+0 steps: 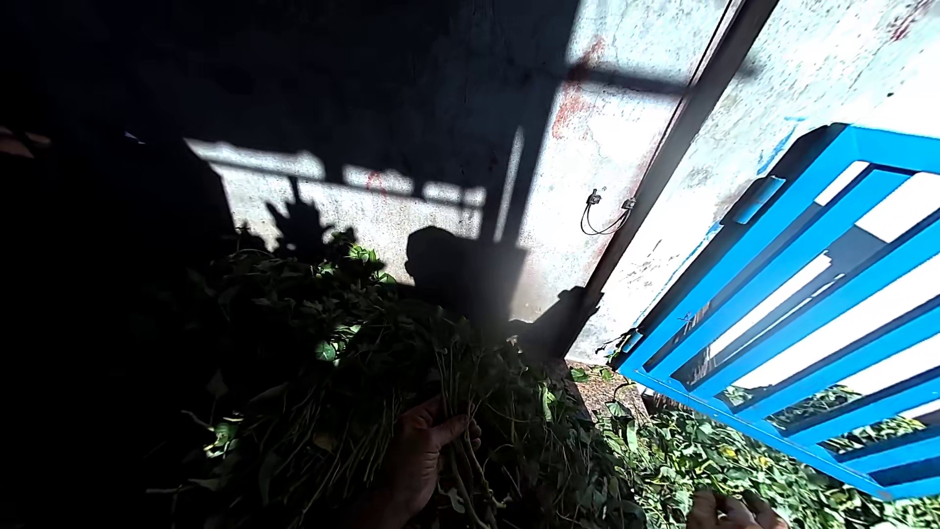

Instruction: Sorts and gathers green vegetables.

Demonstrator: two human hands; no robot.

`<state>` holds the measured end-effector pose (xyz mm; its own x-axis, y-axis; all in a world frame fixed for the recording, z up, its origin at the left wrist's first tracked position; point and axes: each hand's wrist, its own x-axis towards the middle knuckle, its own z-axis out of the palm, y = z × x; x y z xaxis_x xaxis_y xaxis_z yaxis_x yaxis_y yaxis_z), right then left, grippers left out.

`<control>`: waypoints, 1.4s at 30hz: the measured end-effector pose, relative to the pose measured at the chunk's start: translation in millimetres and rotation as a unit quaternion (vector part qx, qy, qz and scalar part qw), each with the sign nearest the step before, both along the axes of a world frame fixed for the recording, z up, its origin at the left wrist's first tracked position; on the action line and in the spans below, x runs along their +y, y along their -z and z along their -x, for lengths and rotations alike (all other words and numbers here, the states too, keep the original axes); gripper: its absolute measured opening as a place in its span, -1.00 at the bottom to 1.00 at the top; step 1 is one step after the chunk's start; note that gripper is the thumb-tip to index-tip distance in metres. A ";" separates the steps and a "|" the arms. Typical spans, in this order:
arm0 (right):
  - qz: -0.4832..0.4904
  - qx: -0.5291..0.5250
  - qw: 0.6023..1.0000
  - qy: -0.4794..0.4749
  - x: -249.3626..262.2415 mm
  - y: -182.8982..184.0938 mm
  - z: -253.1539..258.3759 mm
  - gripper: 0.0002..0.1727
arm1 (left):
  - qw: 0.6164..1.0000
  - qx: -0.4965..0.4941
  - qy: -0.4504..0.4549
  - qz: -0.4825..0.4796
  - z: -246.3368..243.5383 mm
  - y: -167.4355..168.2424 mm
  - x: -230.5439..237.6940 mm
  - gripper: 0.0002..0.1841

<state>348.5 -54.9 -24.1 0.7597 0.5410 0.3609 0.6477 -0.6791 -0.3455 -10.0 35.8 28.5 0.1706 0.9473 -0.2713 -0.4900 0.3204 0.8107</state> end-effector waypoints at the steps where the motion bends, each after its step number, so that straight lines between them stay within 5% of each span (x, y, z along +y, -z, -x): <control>1: -0.010 0.035 0.998 -0.044 -0.3 -10.1 8.3 -0.56 | 1.000 0.002 0.013 -0.008 0.0 0.2 -0.6 -0.83; 5: -0.170 0.109 0.944 -0.259 12.3 -21.1 58.1 -0.70 | 0.993 -0.005 0.082 -0.080 3.1 6.5 -1.4 -0.84; 10: -0.297 0.166 0.846 -0.411 22.7 -40.0 120.8 -0.83 | 0.971 -0.051 0.172 -0.158 8.1 12.7 -2.6 -0.83; 21: -0.442 0.233 0.731 -0.465 8.4 -80.5 149.1 -0.85 | 0.957 -0.043 0.224 -0.177 15.1 8.7 -13.0 -0.81; 28: -0.457 0.234 0.713 -0.478 -2.3 -90.6 148.2 -0.82 | 0.953 -0.047 0.229 -0.191 13.5 12.6 -10.9 -0.80; 33: -0.441 0.127 0.743 -0.487 -12.0 -98.5 153.1 -0.74 | 0.956 -0.045 0.220 -0.190 8.2 10.0 -10.2 -0.80; 37: -0.360 0.099 0.765 -0.524 -5.0 -108.1 167.4 -0.30 | 0.946 0.006 0.232 -0.226 4.9 12.8 -5.3 -0.82; 42: -0.331 0.106 0.773 -0.531 6.3 -96.2 172.7 -0.85 | 0.955 0.066 0.216 -0.194 2.9 17.0 -3.7 -0.83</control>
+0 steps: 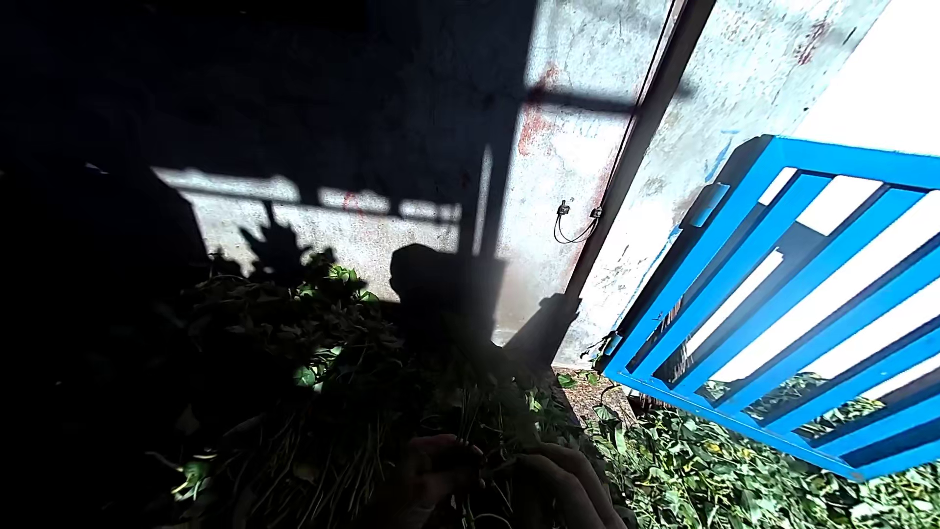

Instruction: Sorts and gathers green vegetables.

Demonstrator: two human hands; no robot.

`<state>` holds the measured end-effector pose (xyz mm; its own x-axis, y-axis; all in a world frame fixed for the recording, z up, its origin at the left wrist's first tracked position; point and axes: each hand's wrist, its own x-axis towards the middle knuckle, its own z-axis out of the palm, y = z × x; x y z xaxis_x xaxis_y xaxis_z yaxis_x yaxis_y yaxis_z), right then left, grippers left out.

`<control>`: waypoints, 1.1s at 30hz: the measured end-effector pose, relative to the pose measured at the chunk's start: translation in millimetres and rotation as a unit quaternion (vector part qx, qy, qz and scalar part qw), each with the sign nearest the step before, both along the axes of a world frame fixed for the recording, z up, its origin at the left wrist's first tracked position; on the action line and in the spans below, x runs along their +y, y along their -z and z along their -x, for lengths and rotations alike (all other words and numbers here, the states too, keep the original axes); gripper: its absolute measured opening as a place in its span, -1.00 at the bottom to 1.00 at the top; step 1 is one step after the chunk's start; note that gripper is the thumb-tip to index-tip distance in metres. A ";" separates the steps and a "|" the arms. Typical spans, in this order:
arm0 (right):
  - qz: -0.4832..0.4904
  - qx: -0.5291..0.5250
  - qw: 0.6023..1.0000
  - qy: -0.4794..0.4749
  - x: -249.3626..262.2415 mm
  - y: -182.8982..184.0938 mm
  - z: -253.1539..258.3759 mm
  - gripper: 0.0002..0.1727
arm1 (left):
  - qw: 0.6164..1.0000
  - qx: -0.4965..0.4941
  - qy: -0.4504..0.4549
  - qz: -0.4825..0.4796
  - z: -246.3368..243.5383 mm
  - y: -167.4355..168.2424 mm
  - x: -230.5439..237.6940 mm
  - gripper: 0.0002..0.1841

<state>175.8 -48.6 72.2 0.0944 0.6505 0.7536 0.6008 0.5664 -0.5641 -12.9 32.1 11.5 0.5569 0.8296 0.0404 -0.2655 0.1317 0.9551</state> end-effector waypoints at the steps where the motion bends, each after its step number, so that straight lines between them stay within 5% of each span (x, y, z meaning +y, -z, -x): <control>1: 0.011 0.009 1.000 -0.001 -1.1 3.1 -1.4 -0.84 | 1.000 0.004 -0.005 0.003 0.2 0.5 0.6 -0.83; 7: 0.133 -0.121 0.979 0.092 1.6 6.6 -10.1 -0.72 | 1.000 0.016 -0.008 0.013 0.6 -0.1 1.0 -0.83; 16: 0.158 -0.267 0.939 0.147 11.7 16.4 -9.4 -0.80 | 0.998 0.070 0.002 -0.002 1.2 -3.3 0.9 -0.84; 33: 0.040 -0.246 0.946 0.209 48.2 43.7 -8.9 -0.75 | 0.990 0.097 0.099 0.013 1.7 -4.0 3.1 -0.84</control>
